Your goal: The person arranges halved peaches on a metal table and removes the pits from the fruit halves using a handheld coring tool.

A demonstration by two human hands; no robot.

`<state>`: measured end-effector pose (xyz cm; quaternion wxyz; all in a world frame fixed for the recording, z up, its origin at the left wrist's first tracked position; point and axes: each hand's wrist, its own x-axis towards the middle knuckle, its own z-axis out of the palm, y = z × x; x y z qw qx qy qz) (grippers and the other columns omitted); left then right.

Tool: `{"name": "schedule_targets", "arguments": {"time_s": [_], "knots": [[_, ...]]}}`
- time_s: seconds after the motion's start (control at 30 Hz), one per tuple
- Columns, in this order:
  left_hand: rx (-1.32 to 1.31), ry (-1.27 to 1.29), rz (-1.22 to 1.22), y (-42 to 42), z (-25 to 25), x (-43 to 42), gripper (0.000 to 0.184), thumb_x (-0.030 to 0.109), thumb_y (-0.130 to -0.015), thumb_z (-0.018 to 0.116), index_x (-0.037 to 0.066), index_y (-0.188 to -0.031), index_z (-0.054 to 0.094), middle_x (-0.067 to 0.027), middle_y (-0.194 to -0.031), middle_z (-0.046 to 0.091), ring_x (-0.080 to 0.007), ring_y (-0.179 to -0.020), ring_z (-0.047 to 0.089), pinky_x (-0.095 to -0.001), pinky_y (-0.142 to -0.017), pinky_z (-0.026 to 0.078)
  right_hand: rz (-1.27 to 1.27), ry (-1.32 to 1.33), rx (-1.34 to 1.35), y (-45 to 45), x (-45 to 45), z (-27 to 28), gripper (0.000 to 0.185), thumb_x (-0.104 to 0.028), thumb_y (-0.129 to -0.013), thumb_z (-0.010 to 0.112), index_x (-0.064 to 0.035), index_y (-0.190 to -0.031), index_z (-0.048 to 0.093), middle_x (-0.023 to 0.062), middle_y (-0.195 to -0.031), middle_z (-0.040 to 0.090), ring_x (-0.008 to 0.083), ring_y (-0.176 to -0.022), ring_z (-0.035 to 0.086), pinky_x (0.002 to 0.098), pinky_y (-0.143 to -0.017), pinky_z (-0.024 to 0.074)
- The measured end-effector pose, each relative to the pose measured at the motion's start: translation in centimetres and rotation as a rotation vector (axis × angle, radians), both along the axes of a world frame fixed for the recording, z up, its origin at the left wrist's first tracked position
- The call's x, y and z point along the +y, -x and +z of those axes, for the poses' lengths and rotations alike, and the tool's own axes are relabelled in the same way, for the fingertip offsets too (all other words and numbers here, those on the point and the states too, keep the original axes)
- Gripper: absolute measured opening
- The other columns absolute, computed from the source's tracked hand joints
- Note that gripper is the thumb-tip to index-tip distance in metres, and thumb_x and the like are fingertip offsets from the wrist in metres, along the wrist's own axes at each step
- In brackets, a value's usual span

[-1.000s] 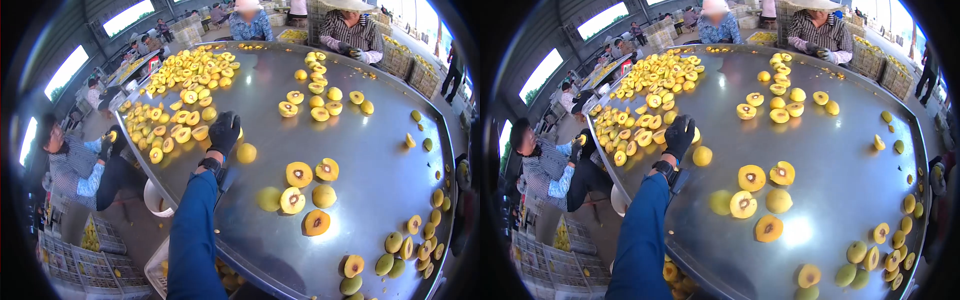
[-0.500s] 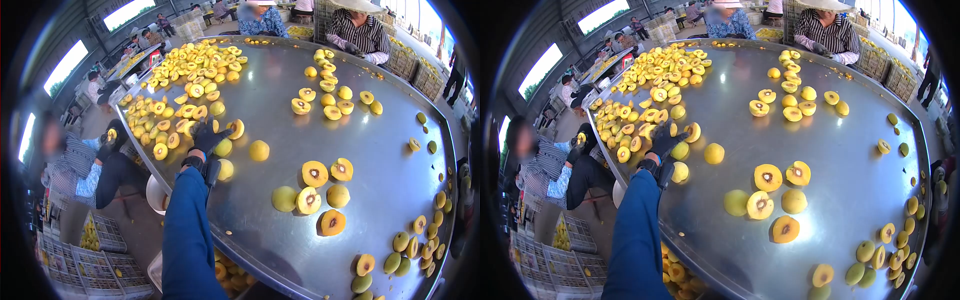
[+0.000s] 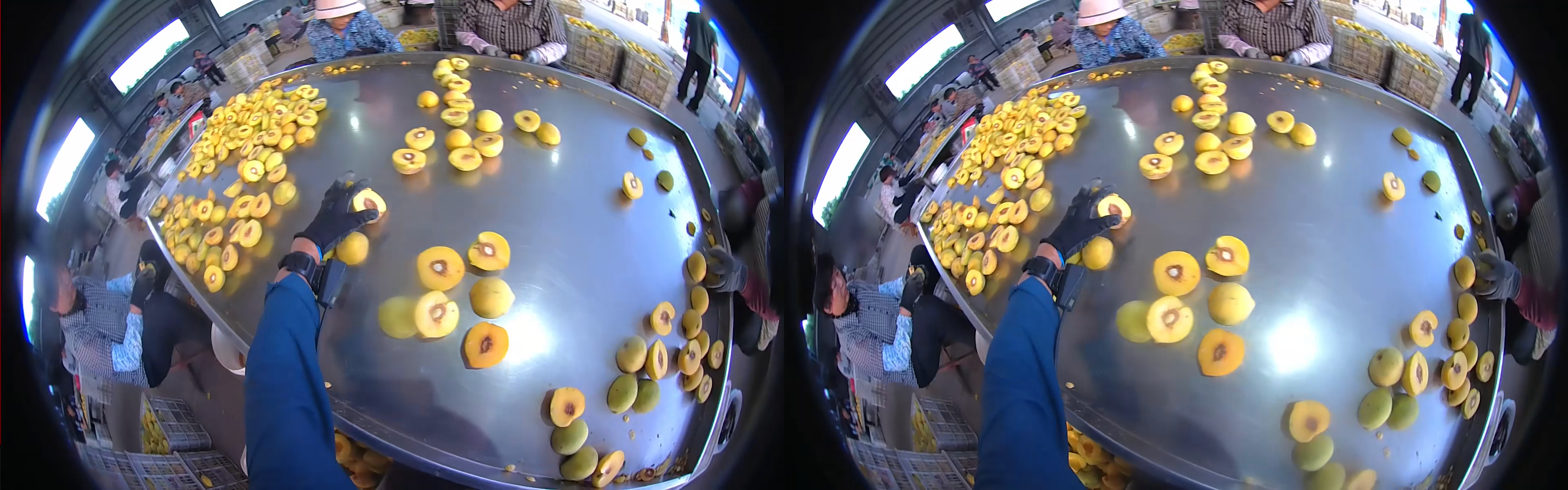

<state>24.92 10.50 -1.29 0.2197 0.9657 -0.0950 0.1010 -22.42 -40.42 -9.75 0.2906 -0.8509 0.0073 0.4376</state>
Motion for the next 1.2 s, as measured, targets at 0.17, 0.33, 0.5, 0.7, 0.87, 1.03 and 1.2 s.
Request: {"name": "schedule_targets", "arguments": {"time_s": [0.17, 0.33, 0.5, 0.7, 0.87, 1.03, 1.2], "knots": [[-0.072, -0.009, 0.198, -4.0, -1.7, -1.6, 0.061, 0.035, -0.073, 0.078, 0.016, -0.127, 0.055, -0.0173, -0.124, 0.047, -0.0363, -0.117, 0.049, -0.0446, -0.099, 0.042, -0.053, -0.046, -0.009, 1.5, -1.0, 0.1, 0.038, -0.034, -0.091, 0.057, -0.0102, -0.12, 0.058, 0.0205, -0.103, 0.064, 0.035, -0.091, 0.063, 0.0447, -0.077, 0.0488], [-0.186, 0.071, 0.162, -2.1, -2.3, -5.8, 0.054, 0.023, -0.074, 0.077, 0.014, -0.122, 0.056, -0.0154, -0.12, 0.051, -0.0333, -0.117, 0.047, -0.0436, -0.1, 0.04, -0.115, -0.133, -0.062, 4.3, -2.3, -0.5, 0.038, -0.035, -0.091, 0.057, -0.0106, -0.12, 0.058, 0.0206, -0.102, 0.064, 0.0356, -0.091, 0.063, 0.0452, -0.076, 0.0489], [-0.118, 0.215, 0.102, -3.0, -3.8, -11.8, 0.054, 0.016, -0.076, 0.073, 0.014, -0.126, 0.053, -0.015, -0.126, 0.046, -0.0318, -0.123, 0.043, -0.0429, -0.102, 0.039, -0.428, -0.162, 0.312, 1.7, -1.5, 4.4, 0.038, -0.036, -0.089, 0.059, -0.0104, -0.116, 0.058, 0.017, -0.092, 0.067, 0.036, -0.085, 0.064, 0.0452, -0.073, 0.0497], [0.076, 0.511, -0.27, -6.4, -3.4, -32.1, 0.057, 0.019, -0.082, 0.069, 0.008, -0.134, 0.049, -0.0141, -0.127, 0.051, -0.0269, -0.123, 0.046, -0.0369, -0.104, 0.037, -0.326, -0.264, 0.101, 3.6, -3.4, 4.8, 0.033, -0.034, -0.089, 0.061, -0.0096, -0.111, 0.055, 0.0205, -0.085, 0.065, 0.0351, -0.079, 0.065, 0.0425, -0.067, 0.051], [0.124, 0.513, -0.485, -3.1, 3.0, -45.4, 0.057, 0.035, -0.094, 0.058, 0.001, -0.138, 0.044, -0.0178, -0.139, 0.048, -0.026, -0.127, 0.046, -0.0355, -0.106, 0.036, -0.354, -0.317, -0.166, 4.4, -3.7, 4.7, 0.035, -0.032, -0.089, 0.062, -0.0075, -0.113, 0.055, 0.02, -0.08, 0.065, 0.0342, -0.071, 0.065, 0.0417, -0.061, 0.0505], [-0.178, 0.615, -0.309, -2.7, 2.9, -34.2, 0.045, 0.029, -0.099, 0.051, 0.0, -0.133, 0.049, -0.0154, -0.133, 0.054, -0.0243, -0.125, 0.05, -0.0353, -0.106, 0.036, -0.396, -0.447, -0.372, 7.6, -2.6, -0.5, 0.043, -0.033, -0.089, 0.062, -0.0081, -0.122, 0.052, 0.0192, -0.073, 0.064, 0.0355, -0.064, 0.064, 0.0434, -0.055, 0.0493], [-0.4, 0.149, 0.216, 6.2, 0.1, -8.5, 0.041, 0.026, -0.097, 0.054, 0.004, -0.131, 0.051, -0.0155, -0.131, 0.055, -0.0302, -0.124, 0.05, -0.0376, -0.104, 0.039, -0.166, -0.186, -0.102, 5.1, -2.4, 2.7, 0.043, -0.033, -0.089, 0.06, -0.0091, -0.125, 0.053, 0.0196, -0.071, 0.064, 0.0351, -0.064, 0.064, 0.0423, -0.052, 0.049]]}}
